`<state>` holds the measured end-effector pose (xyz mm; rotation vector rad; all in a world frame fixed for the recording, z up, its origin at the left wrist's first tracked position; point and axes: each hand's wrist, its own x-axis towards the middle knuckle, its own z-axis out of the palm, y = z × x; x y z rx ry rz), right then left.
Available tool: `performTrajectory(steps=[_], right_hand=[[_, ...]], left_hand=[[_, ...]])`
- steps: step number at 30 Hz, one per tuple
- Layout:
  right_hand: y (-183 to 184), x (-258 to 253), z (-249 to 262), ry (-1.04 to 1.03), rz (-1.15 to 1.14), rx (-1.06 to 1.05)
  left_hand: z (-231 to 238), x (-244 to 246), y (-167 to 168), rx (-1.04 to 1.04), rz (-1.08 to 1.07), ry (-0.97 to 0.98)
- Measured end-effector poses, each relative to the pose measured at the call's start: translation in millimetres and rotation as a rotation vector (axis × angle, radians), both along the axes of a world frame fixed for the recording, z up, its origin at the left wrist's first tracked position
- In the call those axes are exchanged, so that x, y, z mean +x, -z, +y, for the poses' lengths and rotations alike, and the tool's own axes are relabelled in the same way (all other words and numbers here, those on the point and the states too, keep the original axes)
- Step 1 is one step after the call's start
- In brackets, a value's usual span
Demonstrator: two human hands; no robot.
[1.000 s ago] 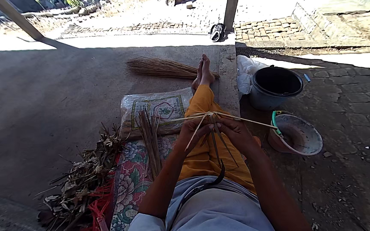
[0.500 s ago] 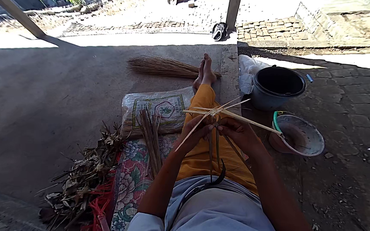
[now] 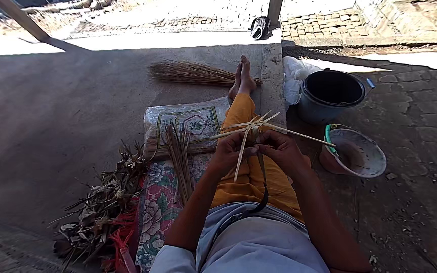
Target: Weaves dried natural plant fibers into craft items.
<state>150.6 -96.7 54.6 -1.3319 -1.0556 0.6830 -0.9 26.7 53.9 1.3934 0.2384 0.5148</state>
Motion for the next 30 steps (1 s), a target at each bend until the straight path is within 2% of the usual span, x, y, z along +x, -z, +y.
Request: performTrajectory(steps=[4, 9, 13, 18, 30], right_hand=[[3, 4, 1, -0.064, 0.031, -0.020], [-1, 7, -5, -0.137, 0.393, -0.033], [2, 8, -2, -0.174, 0.485, 0.007], [2, 14, -4, -0.232, 0.488, 0.008], [2, 11, -2, -0.163, 0.341, -0.045]], left_hand=[[2, -1, -1, -0.005, 0.023, -0.006], [10, -2, 3, -0.069, -0.018, 0.026], [9, -1, -2, -0.072, 0.022, 0.043], [6, 0, 0, 0.063, 0.083, -0.079], [-2, 5, 1, -0.027, 0.007, -0.111]])
